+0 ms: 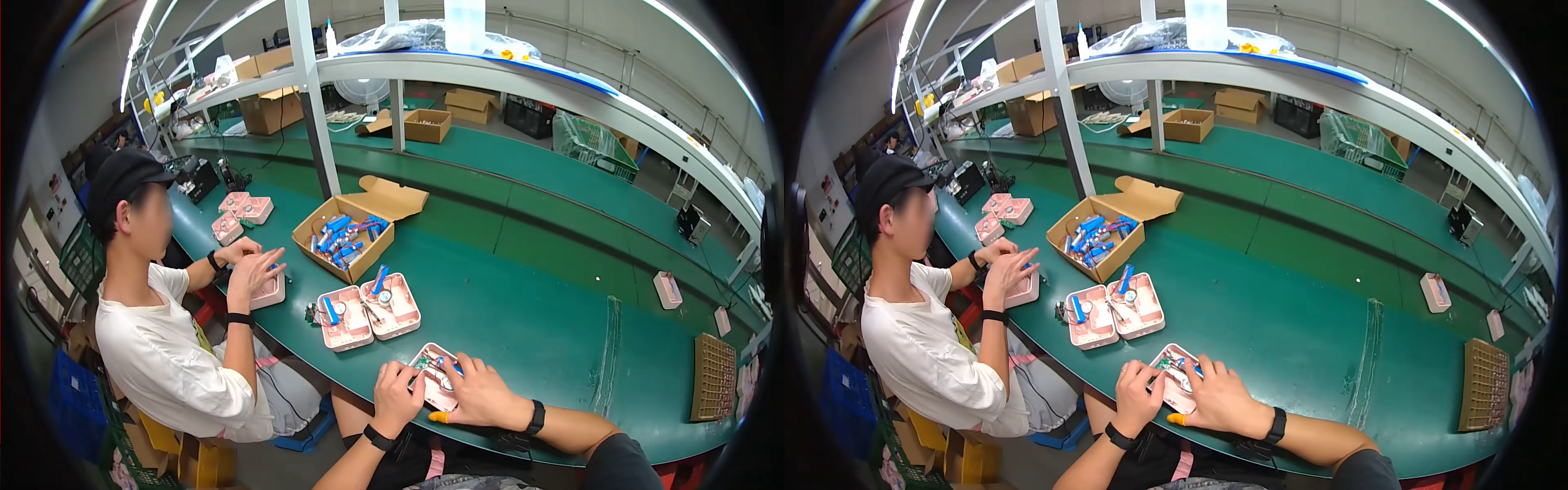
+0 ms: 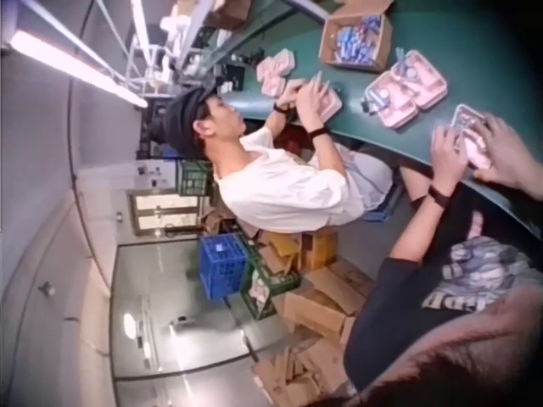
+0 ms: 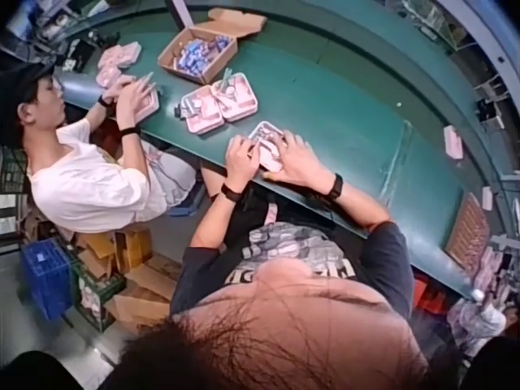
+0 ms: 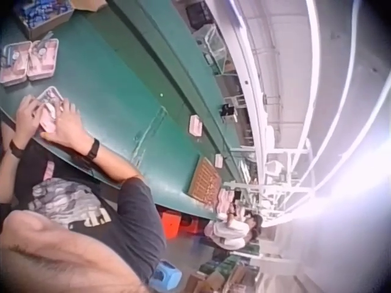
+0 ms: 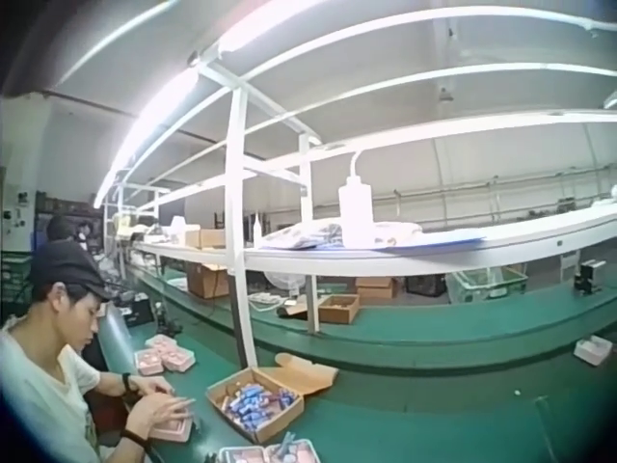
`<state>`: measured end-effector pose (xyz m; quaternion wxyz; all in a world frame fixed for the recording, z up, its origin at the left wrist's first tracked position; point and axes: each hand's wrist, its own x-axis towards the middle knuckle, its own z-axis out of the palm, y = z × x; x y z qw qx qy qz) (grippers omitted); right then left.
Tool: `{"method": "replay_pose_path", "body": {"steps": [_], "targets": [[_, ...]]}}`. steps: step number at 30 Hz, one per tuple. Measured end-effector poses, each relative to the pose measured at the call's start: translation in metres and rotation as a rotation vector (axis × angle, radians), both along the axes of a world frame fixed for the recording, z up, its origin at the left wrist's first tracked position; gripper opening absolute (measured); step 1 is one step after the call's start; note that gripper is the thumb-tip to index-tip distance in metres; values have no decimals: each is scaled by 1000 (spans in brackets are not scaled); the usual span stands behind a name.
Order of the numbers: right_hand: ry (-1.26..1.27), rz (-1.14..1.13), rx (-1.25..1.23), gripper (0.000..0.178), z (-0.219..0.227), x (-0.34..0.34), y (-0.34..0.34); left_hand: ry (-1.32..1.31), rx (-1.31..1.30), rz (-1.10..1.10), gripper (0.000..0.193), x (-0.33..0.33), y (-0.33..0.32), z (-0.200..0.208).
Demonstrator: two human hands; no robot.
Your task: The person assembles electronic devices by placing a battery and a circuit board into a pink plastic housing. They then use a tool to press the wires into place before setting the housing aside on the green workbench.
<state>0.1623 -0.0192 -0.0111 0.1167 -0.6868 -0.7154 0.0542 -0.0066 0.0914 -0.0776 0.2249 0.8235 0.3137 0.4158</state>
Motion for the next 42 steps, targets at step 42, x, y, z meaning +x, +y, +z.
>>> {"method": "replay_pose_path", "body": {"steps": [42], "targets": [[574,630,100,48,-32,100,105,168,-140,118,23,-4,46,37]]}}
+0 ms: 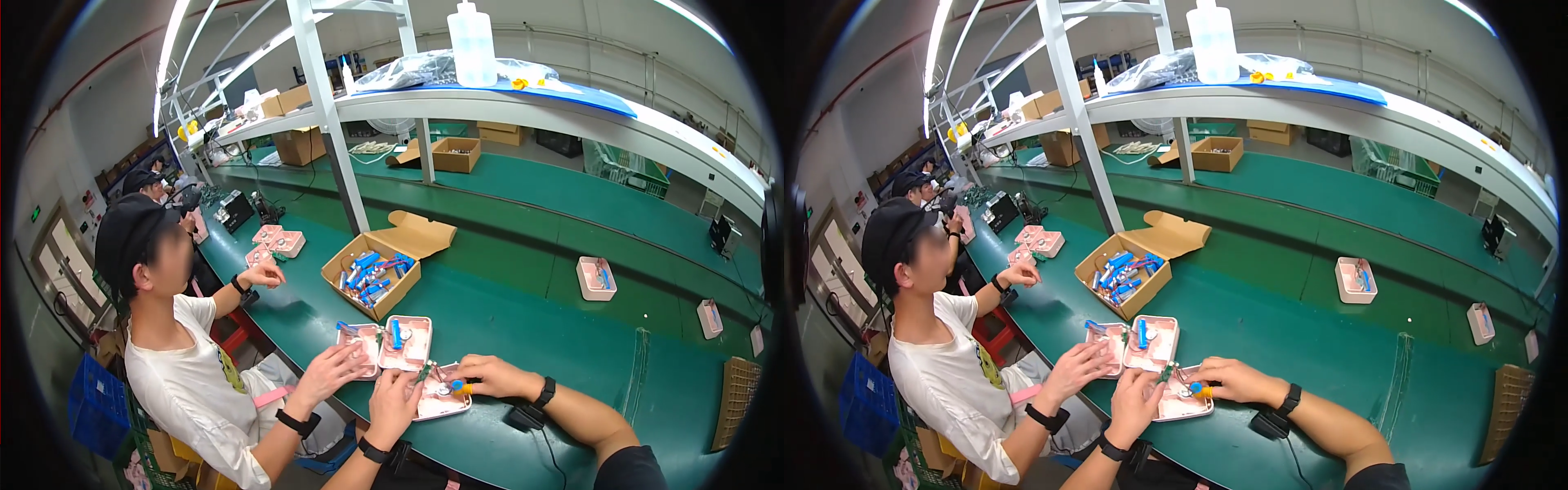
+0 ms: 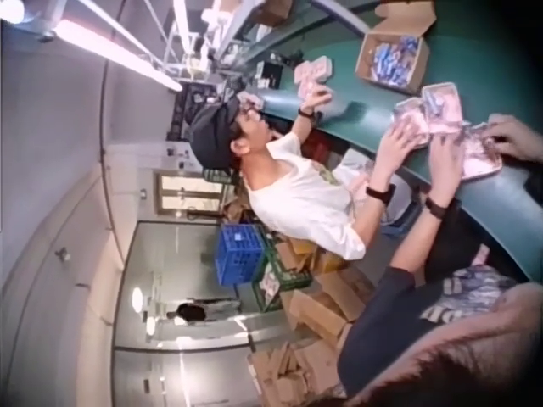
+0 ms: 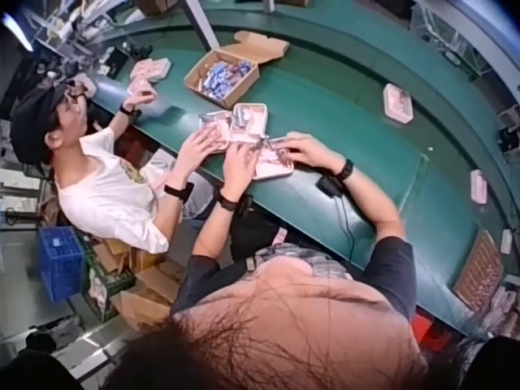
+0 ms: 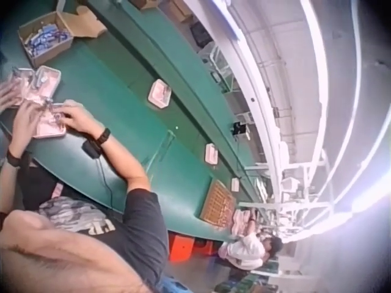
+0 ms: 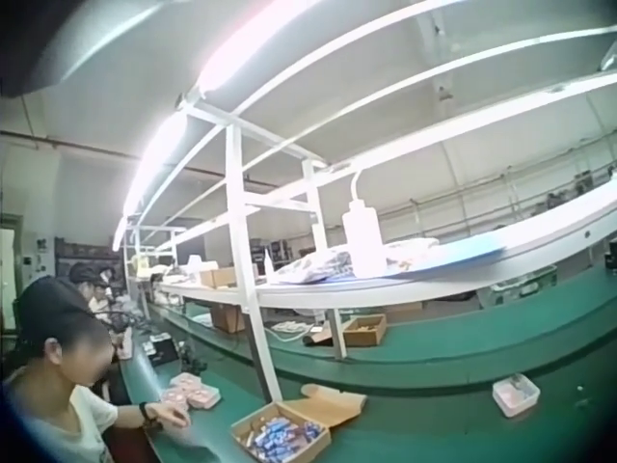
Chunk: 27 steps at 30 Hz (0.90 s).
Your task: The person assembles electronic devices by placing a battery and a circuit board into a pink plastic housing. They then use a tool to press the wires into place before setting the housing aside on the green workbench.
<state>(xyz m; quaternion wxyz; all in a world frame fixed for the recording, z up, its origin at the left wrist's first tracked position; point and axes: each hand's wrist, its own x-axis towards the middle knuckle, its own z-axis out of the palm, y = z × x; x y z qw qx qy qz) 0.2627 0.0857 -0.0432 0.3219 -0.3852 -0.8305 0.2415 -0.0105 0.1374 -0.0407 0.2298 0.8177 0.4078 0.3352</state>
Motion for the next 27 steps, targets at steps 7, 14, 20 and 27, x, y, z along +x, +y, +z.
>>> {"method": "replay_pose_path", "body": {"steps": [7,14,20,27], "targets": [[663,-255,-487,38,-21,6,10,-110,121,-53,14,2,13,-26],[-95,-562,-14,38,-7,18,2,-201,-209,-79,13,2,16,-31],[-84,-89,195,39,17,5,-1,-226,-375,-212,14,2,13,-42],[-106,-45,178,32,4,-3,-8,-178,-351,-218,25,-1,9,-41]]}}
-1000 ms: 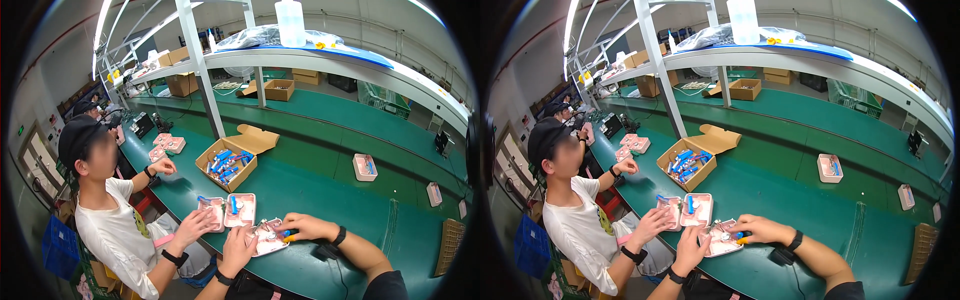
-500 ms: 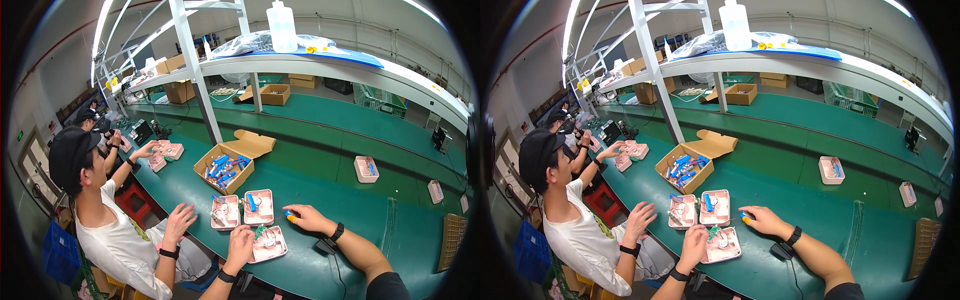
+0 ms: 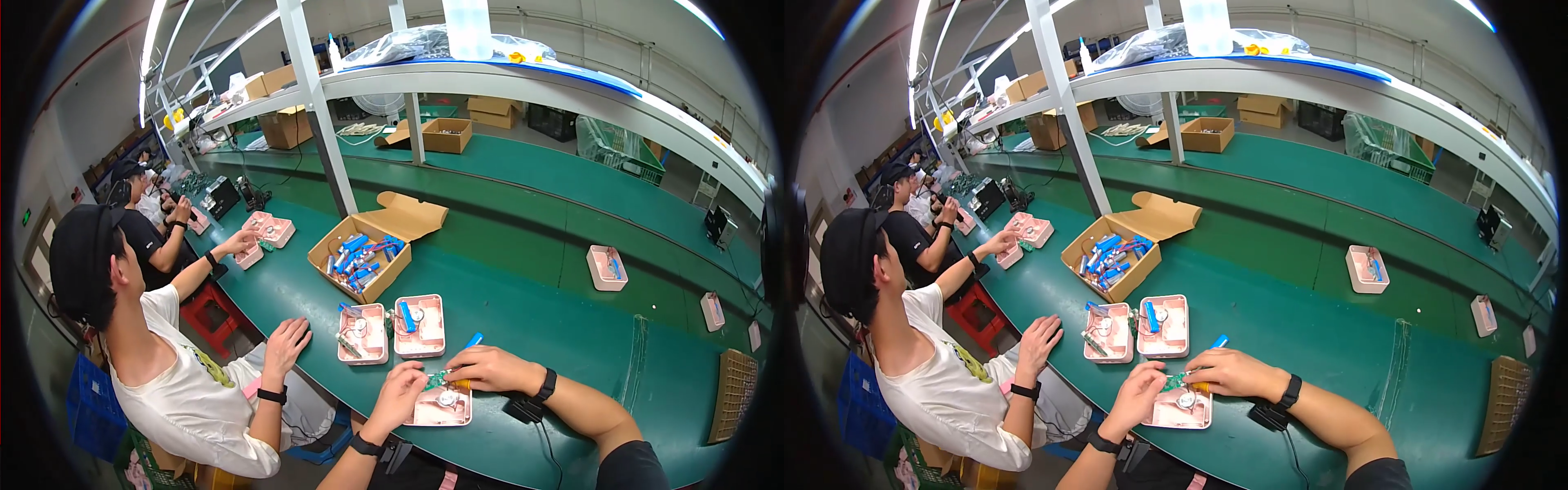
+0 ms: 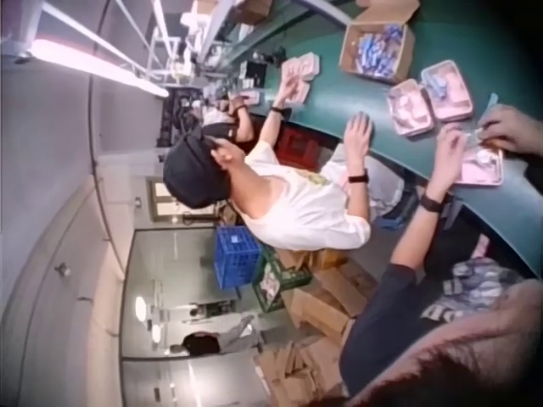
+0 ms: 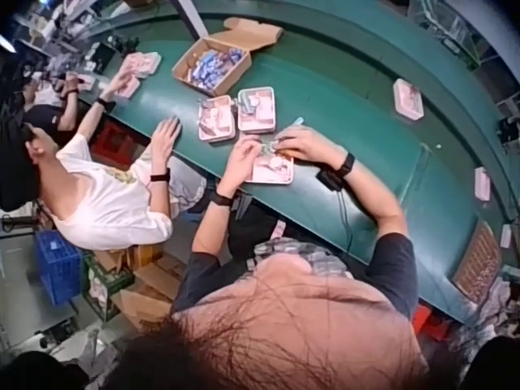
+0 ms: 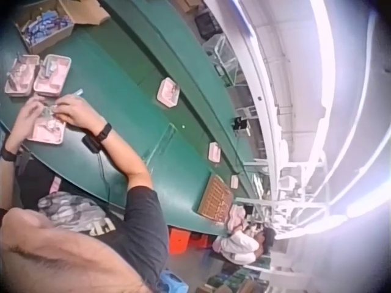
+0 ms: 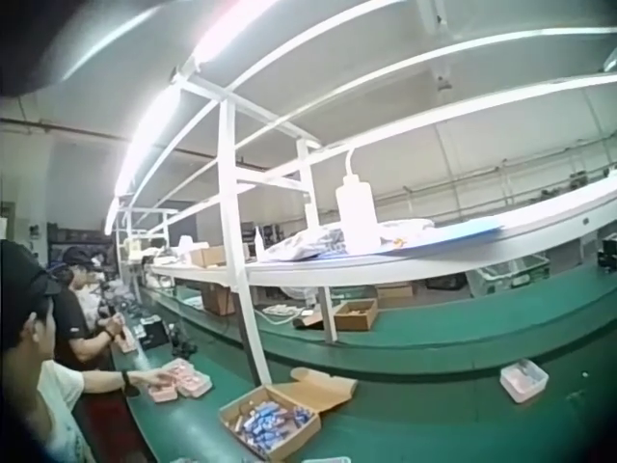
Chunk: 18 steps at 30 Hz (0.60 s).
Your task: The person assembles electronic devices by placing a battery and a circuit board into a pink plastic housing. They then use a tool to press the wires into place before setting the housing aside on the green workbench.
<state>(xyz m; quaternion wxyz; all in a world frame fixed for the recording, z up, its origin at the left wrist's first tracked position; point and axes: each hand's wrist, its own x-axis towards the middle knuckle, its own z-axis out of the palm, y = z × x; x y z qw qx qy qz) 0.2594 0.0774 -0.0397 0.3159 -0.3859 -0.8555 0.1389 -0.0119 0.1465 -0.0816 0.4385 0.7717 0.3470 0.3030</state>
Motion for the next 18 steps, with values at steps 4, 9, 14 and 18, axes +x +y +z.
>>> {"method": "replay_pose_path", "body": {"steps": [4,9,14,18], "targets": [[52,-60,74,29,-5,1,3,82,20,139,49,-12,-33,29],[96,-223,140,30,4,-1,-5,347,202,133,71,-19,-47,35],[204,-266,87,28,3,-3,-3,225,227,37,70,-16,-33,16],[313,-150,-189,25,1,-12,-4,23,-26,42,62,-7,-30,13]]}}
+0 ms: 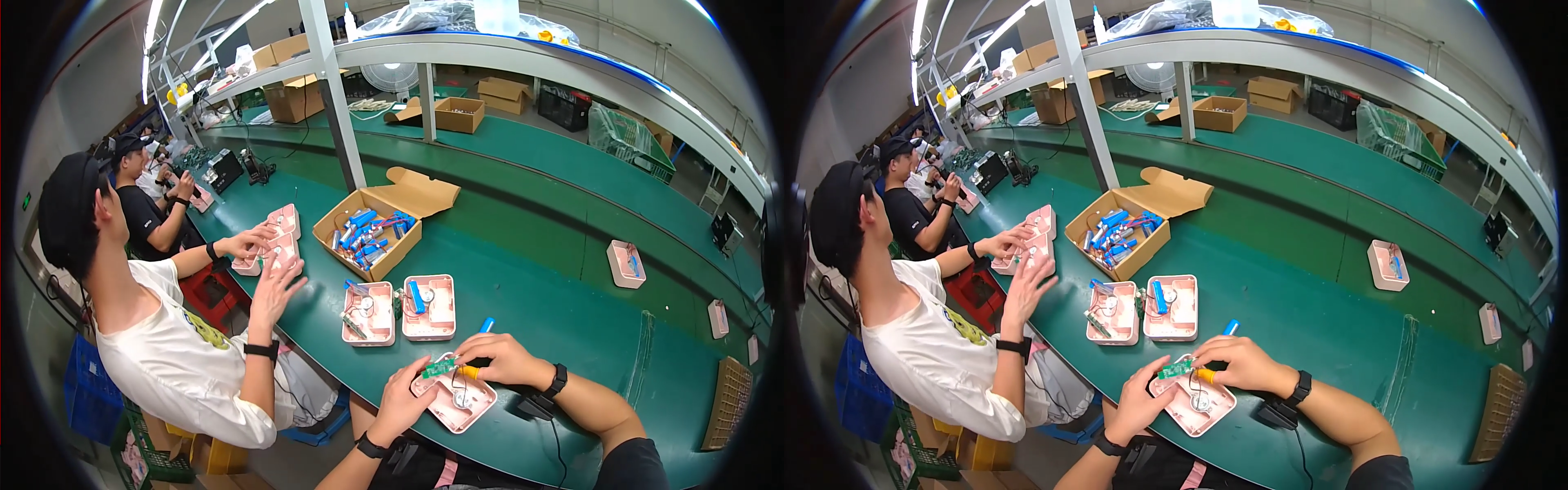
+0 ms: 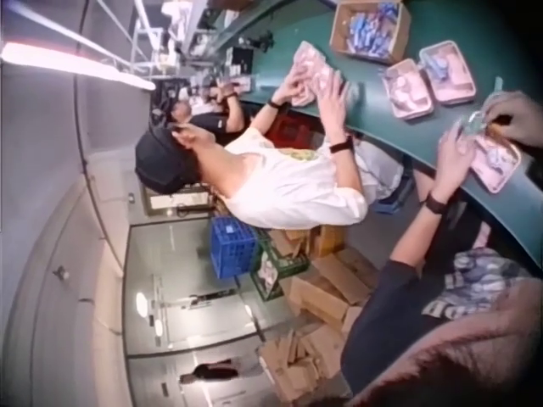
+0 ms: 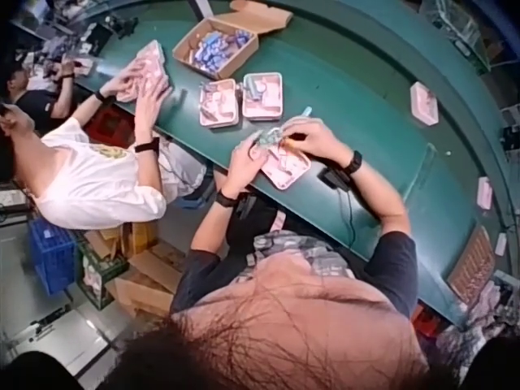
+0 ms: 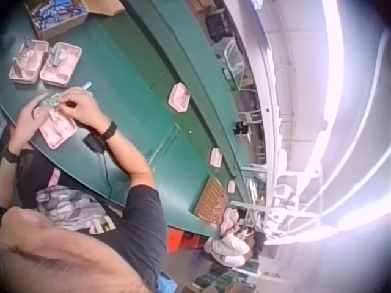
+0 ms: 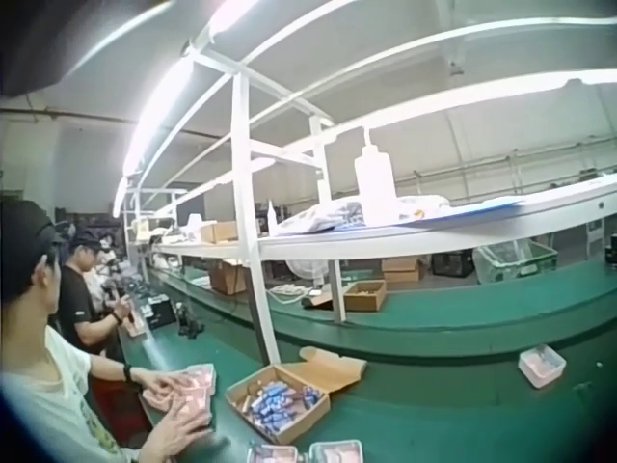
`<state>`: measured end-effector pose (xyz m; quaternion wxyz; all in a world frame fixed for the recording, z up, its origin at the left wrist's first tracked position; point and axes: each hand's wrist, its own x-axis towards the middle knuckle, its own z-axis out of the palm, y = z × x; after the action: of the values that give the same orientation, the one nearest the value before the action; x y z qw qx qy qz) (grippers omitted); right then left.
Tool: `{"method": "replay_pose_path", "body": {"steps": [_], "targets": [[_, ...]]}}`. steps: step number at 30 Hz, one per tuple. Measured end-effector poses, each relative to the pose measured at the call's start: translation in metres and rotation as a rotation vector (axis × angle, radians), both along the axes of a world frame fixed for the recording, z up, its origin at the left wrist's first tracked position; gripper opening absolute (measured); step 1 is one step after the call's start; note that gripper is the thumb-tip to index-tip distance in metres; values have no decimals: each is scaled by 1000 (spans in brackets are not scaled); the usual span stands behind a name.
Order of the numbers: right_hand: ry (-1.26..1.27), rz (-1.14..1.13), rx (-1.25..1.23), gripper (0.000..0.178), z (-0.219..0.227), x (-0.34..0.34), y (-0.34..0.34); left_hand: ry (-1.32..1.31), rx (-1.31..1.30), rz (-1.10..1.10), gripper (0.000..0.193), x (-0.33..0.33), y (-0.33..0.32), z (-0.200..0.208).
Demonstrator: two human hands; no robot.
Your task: The person assembles electronic devices by placing a battery and a circuit board into a pink plastic housing. They then use a tool to press the wires into place before setting the housing aside on the green workbench.
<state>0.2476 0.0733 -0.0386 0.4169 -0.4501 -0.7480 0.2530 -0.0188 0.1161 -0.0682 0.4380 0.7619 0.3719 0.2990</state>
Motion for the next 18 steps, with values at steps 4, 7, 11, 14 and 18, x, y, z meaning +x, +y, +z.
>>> {"method": "replay_pose_path", "body": {"steps": [4,7,11,14,18], "targets": [[-80,93,-33,24,8,-5,-4,-11,-1,-34,58,0,0,1],[-120,106,-84,29,12,-6,-3,-14,-48,-34,55,-1,1,2],[-139,176,-67,21,18,-6,0,32,-11,-93,51,-3,7,4],[-227,142,-33,20,13,-10,-6,51,47,-122,48,-5,5,2],[-321,79,-29,20,4,-14,-7,6,143,-98,43,-4,-1,10]]}}
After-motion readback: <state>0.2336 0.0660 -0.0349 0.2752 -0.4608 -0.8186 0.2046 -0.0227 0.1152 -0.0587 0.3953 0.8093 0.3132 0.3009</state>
